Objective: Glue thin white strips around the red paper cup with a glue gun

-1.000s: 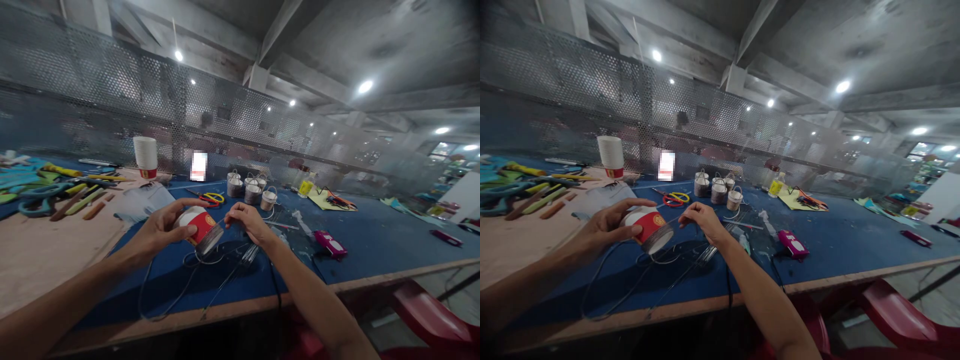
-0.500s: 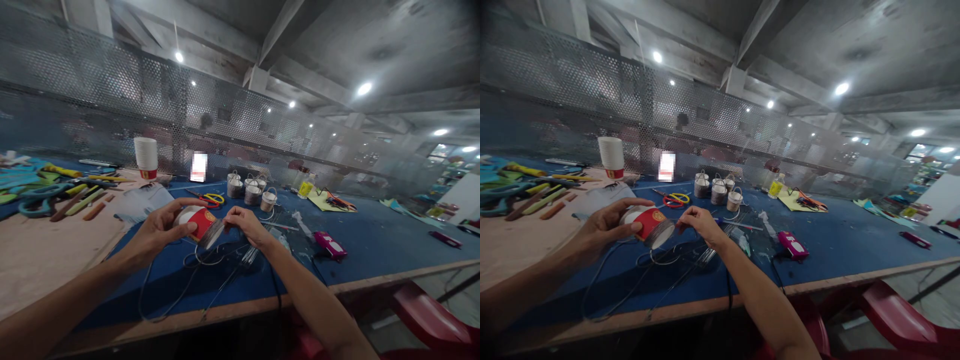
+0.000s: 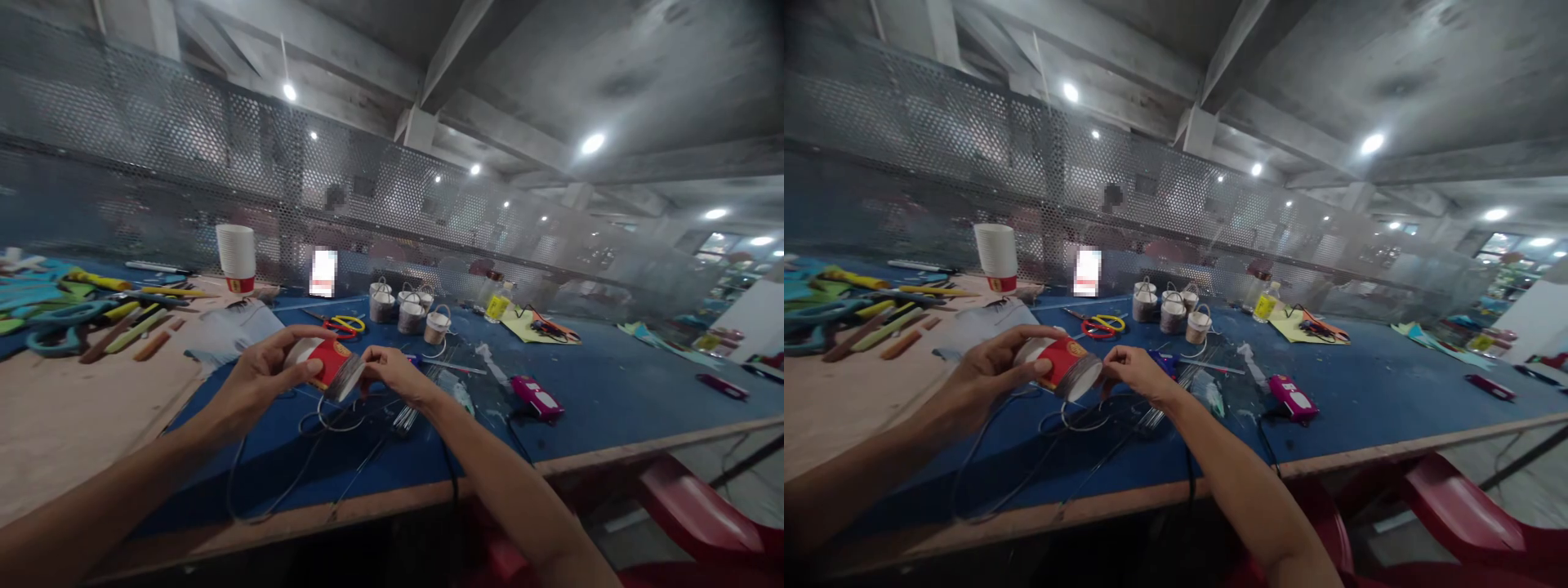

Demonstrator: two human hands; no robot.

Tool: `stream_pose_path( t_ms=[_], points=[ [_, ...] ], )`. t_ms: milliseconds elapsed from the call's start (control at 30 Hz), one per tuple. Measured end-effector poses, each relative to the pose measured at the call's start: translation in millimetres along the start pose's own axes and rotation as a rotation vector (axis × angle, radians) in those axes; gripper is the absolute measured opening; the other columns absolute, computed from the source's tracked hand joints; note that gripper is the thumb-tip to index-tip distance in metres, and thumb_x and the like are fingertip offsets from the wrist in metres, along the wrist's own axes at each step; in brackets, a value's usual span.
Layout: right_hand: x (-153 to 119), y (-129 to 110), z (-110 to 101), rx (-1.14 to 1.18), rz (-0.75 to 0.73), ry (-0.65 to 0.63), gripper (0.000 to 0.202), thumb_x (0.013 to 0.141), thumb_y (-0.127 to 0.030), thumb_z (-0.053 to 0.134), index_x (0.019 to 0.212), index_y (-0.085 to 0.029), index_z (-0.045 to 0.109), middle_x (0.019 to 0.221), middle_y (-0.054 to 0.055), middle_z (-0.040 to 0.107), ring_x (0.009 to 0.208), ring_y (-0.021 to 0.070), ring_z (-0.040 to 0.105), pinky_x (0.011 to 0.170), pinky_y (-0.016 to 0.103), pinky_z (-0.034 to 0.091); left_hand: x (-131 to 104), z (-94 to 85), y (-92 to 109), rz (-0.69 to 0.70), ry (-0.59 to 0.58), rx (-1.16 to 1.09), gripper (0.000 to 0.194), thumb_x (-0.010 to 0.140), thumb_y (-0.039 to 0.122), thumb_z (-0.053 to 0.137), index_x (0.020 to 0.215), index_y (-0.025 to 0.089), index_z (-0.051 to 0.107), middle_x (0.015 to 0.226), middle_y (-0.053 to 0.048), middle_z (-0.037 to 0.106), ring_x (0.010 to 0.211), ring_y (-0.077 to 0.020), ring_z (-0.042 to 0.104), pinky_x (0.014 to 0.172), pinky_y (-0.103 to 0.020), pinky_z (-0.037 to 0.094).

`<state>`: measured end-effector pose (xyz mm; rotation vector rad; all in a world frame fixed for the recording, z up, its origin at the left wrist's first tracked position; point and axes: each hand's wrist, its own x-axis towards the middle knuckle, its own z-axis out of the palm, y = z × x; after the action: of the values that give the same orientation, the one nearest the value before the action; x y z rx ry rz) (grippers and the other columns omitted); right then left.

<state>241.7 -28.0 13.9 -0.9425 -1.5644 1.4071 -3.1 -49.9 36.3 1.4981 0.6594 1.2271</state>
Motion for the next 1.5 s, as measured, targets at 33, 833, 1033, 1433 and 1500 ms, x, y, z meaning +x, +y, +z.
stream_pose_path(
  t_ms=[33,833,1033,1433,1500],
  points=[
    [-0.2,0.1,0.5,-0.005,0.006,-0.009,0.038,0.076,-0.047,0.087,0.077,-0.02,0.061,0.067,-0.003,0.07,0.057,0.0146,0.067,0.064,0.027,0.051,-0.3,0.5,0.2,-0.002,-0.007,-0.009,0.036,0.083,0.031,0.088,0.118,0.029,0.078,0.091,0.002,0.079,0.079,-0.0187,0.071,0.069,-0.024,0.054],
    [-4.9,-8.3,1.4,-0.209,-0.319,0.213,0.024,0.092,-0.047,0.072,0.097,-0.023,0.069,0.084,0.001,0.073,0.066,0.0178,0.07,0.07,0.032,0.056,7.3,3.1,-2.7,-0.036,0.071,0.041,0.064,0.083,0.033,0.085,0.141,0.027,0.06,0.108,-0.004,0.075,0.091,-0.0204,0.07,0.077,-0.027,0.056],
    [-8.1,-6.0,0.1,-0.399,-0.41,0.261,0.016,0.098,-0.041,0.064,0.103,-0.026,0.071,0.085,0.001,0.073,0.071,0.0202,0.071,0.079,0.035,0.055,13.4,-1.0,-7.3,-0.204,0.185,-0.018,0.059,0.077,0.036,0.09,0.129,0.023,0.066,0.105,-0.003,0.078,0.08,-0.0176,0.073,0.068,-0.024,0.056],
    [-6.6,-1.4,-7.6,-0.477,-0.402,0.345,0.015,0.097,-0.041,0.068,0.1,-0.027,0.072,0.091,0.002,0.076,0.078,0.0219,0.073,0.081,0.034,0.052,15.4,-3.0,-11.5,-0.255,0.012,-0.052,0.029,0.077,0.032,0.09,0.103,0.019,0.086,0.091,-0.009,0.085,0.077,-0.0227,0.074,0.072,-0.031,0.057],
    [-6.6,-1.7,-8.2,-0.532,-0.433,0.378,0.013,0.097,-0.04,0.068,0.098,-0.028,0.073,0.092,0.002,0.076,0.083,0.0227,0.072,0.085,0.035,0.051,15.7,-2.4,-13.0,-0.234,0.033,-0.04,0.03,0.076,0.032,0.091,0.103,0.02,0.087,0.091,-0.009,0.085,0.077,-0.0225,0.074,0.072,-0.032,0.057]
  ],
)
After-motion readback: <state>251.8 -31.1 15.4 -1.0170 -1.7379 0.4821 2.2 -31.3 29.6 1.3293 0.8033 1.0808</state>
